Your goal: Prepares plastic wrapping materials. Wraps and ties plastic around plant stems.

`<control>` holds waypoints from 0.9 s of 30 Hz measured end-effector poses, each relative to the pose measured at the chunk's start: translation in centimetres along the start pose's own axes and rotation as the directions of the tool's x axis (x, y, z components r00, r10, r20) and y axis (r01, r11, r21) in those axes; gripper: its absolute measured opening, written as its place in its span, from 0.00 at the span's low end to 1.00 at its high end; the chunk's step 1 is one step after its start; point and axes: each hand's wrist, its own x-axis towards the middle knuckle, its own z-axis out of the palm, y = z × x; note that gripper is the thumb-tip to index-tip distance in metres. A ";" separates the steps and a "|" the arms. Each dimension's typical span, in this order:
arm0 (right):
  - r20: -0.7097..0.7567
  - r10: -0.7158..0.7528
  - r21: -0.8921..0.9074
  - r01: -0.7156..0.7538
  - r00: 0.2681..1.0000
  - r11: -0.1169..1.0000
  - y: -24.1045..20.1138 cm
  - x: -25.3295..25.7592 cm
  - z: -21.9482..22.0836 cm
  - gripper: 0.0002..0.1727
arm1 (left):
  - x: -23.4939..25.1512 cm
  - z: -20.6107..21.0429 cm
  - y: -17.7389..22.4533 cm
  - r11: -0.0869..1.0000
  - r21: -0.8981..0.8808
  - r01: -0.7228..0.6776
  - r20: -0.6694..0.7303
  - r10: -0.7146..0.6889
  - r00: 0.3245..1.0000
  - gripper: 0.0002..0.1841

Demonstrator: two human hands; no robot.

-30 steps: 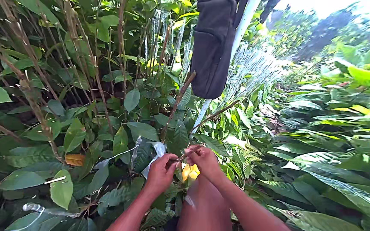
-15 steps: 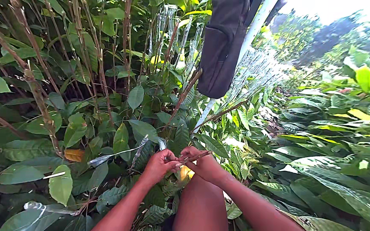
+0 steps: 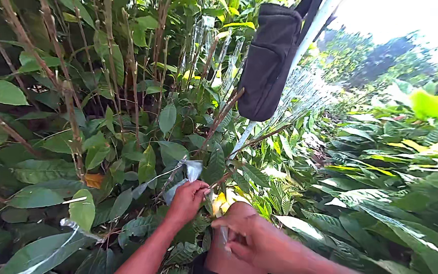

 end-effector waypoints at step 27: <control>-0.027 0.120 -0.313 -0.122 0.992 0.942 2.6 5.6 -6.5 0.22 | -3.8 -0.5 -1.1 0.899 0.326 -0.292 0.003 0.308 0.951 0.09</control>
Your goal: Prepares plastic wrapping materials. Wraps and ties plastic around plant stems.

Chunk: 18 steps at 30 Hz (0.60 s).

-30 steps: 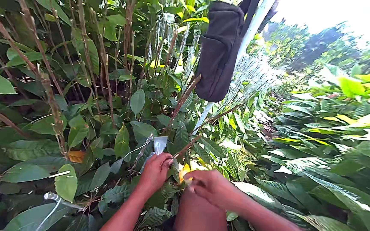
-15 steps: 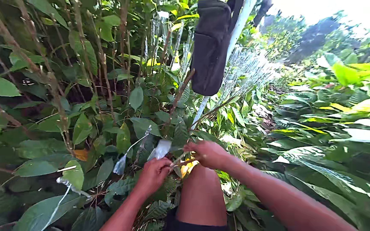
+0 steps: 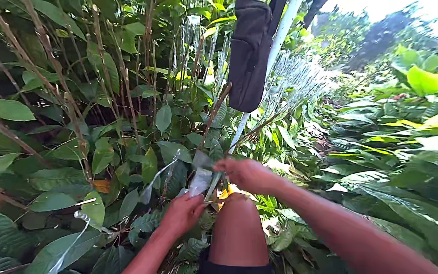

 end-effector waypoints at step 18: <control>-0.059 -0.063 0.102 0.069 0.996 0.992 -2.7 -2.6 3.6 0.15 | 1.9 -2.6 -0.1 0.943 -0.268 0.197 -0.217 -0.259 0.941 0.08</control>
